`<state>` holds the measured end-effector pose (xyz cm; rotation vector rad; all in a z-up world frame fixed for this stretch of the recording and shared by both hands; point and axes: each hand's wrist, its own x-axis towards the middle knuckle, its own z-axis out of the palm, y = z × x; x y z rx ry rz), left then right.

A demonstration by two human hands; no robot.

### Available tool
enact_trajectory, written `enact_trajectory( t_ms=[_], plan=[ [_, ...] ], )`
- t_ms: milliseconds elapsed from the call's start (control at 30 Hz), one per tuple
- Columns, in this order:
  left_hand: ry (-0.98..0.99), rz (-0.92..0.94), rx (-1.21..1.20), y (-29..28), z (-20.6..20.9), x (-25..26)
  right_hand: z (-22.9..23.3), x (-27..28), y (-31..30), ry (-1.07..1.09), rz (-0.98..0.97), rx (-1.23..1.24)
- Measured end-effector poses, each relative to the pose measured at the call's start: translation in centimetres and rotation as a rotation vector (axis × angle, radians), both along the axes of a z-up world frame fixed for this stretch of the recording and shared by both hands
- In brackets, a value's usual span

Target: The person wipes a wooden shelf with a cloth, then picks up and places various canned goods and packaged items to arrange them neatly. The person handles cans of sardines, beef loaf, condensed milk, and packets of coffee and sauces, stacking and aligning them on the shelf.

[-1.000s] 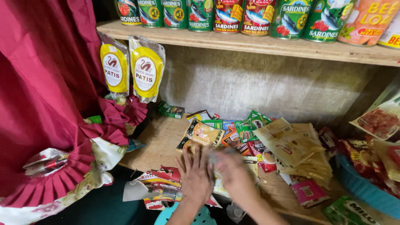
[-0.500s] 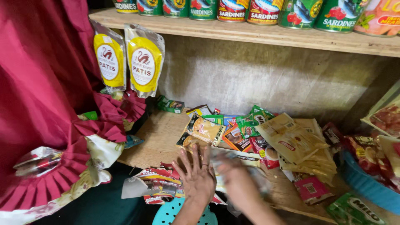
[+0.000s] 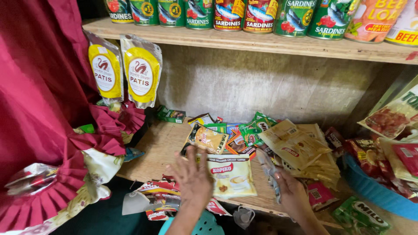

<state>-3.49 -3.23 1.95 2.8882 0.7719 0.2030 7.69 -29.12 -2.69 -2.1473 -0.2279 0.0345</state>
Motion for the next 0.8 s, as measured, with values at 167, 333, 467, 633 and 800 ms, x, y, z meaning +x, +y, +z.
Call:
enact_trajectory(
  t_ms=[167,333,467,633,800],
  plan=[
    [-0.361,-0.394,0.005,-5.0,1.7,2.2,0.1,-0.2,2.2,-0.303,-0.028,0.166],
    [-0.002,-0.544,-0.119,-4.6,0.6,3.4,0.6,-2.3,4.3,-0.490,0.136,-0.084],
    [0.043,-0.555,-0.142,-4.2,0.0,4.1,1.7,-2.9,5.3,-0.550,0.258,-0.469],
    [0.092,-0.509,-0.185,-4.2,0.3,4.5,3.4,-0.3,6.9,-0.475,0.329,-0.567],
    [0.099,-0.498,-0.175,-3.9,-0.2,4.5,3.1,-1.1,4.0,-0.493,0.453,-0.680]
  ],
)
